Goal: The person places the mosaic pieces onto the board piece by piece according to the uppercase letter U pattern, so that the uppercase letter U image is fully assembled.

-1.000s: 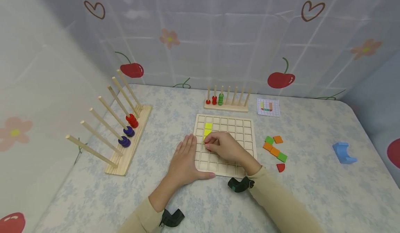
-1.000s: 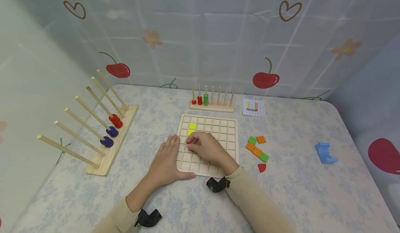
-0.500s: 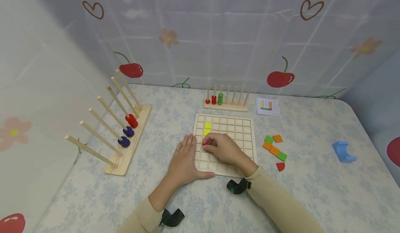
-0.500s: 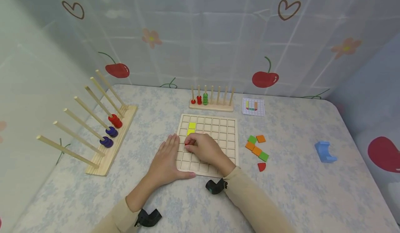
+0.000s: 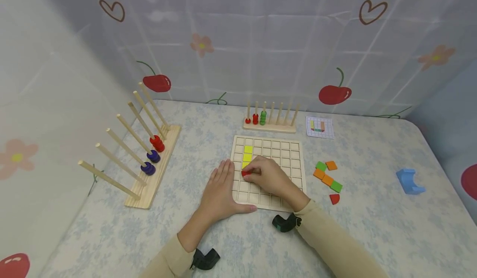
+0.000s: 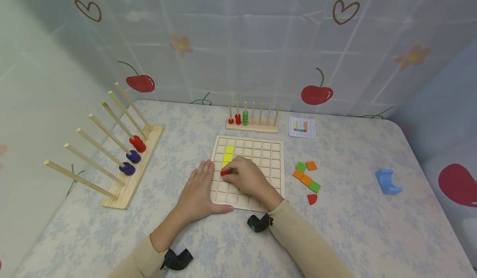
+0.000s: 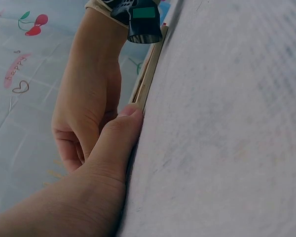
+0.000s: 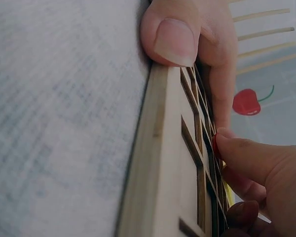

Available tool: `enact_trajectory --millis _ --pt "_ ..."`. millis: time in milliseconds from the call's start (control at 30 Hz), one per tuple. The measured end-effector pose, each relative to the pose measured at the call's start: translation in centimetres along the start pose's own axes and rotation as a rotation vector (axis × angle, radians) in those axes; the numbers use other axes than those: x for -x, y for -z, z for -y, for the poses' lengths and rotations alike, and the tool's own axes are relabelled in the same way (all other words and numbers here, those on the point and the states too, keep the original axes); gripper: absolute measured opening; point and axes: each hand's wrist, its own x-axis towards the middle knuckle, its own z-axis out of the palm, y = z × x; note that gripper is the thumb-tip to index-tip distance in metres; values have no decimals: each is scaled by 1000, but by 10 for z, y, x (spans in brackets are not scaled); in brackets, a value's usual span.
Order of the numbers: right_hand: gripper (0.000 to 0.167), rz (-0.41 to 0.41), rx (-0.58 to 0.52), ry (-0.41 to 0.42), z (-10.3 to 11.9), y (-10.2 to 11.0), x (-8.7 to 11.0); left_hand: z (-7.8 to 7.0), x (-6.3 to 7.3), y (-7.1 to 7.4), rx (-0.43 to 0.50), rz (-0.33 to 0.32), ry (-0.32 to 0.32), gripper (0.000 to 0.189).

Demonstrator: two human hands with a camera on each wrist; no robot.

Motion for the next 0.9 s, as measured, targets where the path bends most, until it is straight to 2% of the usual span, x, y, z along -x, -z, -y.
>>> enact_trajectory --millis 700,900 --pt "17 6 4 -6 -1 3 6 1 -1 -1 -2 6 -1 144" --pt "21 -50 23 4 -5 16 18 1 -1 -3 6 3 12 146"
